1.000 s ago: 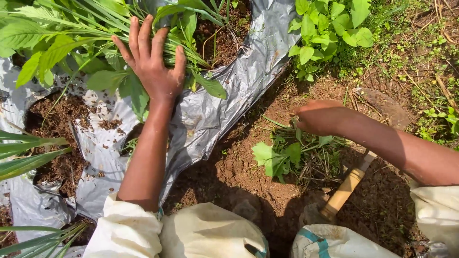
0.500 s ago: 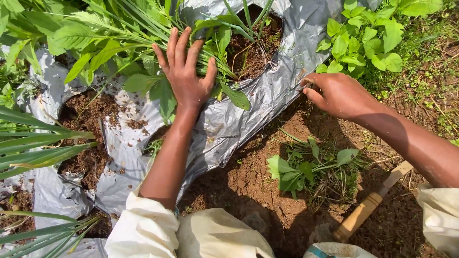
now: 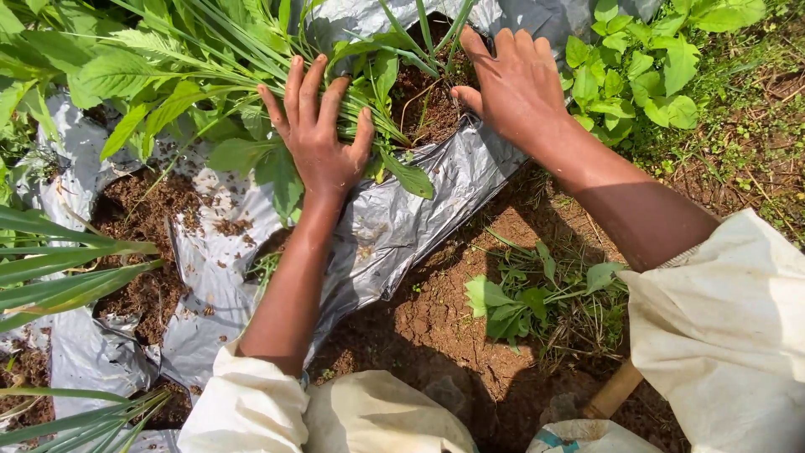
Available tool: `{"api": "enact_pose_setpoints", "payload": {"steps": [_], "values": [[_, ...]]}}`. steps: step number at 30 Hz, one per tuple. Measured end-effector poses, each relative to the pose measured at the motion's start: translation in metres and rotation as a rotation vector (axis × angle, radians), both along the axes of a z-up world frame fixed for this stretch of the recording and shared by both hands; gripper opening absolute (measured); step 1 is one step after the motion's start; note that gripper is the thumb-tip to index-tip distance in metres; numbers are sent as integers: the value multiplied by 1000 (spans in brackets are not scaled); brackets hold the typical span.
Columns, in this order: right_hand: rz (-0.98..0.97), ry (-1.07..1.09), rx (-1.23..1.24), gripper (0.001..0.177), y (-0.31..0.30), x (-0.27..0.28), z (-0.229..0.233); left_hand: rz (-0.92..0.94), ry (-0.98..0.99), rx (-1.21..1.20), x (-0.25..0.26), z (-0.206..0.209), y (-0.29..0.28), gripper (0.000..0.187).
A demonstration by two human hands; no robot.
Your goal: The person pulls weeds by hand from a garden bed covered with plastic sheeting and places them on the ground. Later, the person uses a hoe to scrape and remove weeds from the soil between the rows of plants.
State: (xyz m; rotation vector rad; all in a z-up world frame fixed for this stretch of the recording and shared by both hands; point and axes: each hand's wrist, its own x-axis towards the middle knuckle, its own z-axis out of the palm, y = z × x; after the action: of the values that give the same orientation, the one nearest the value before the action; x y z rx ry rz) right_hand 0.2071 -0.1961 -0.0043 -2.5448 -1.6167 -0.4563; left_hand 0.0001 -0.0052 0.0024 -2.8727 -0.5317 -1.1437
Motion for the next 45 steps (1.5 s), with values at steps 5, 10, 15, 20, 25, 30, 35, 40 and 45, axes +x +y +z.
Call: {"api": "enact_pose_setpoints", "payload": {"steps": [5,10,15,20,25,30,35,40,45], "values": [[12,431,-24,46,18,-1,-10,-11,5,-1,0,0,1,34],[9,686,158,20,21,8,-28,-22,-2,-4,-1,2,0,33],[103,739,319,22,11,16,-31,-26,-2,-10,-1,3,1,34],[107,753,257,32,0,22,-30,-43,-13,-13,-2,5,-2,33],[67,926,293,26,-21,6,12,-59,-32,3,-1,4,1,31],[-33,992,154,20,-62,-21,48,-65,-18,5,-2,2,-2,31],[-112,1273,-410,25,-108,-54,80,-60,-30,-10,-1,5,-6,31],[2,1118,-944,30,-149,-68,30,-46,-30,6,0,3,-5,30],[-36,924,-995,35,-142,-57,40,-17,-44,39,1,4,-3,33]]}}
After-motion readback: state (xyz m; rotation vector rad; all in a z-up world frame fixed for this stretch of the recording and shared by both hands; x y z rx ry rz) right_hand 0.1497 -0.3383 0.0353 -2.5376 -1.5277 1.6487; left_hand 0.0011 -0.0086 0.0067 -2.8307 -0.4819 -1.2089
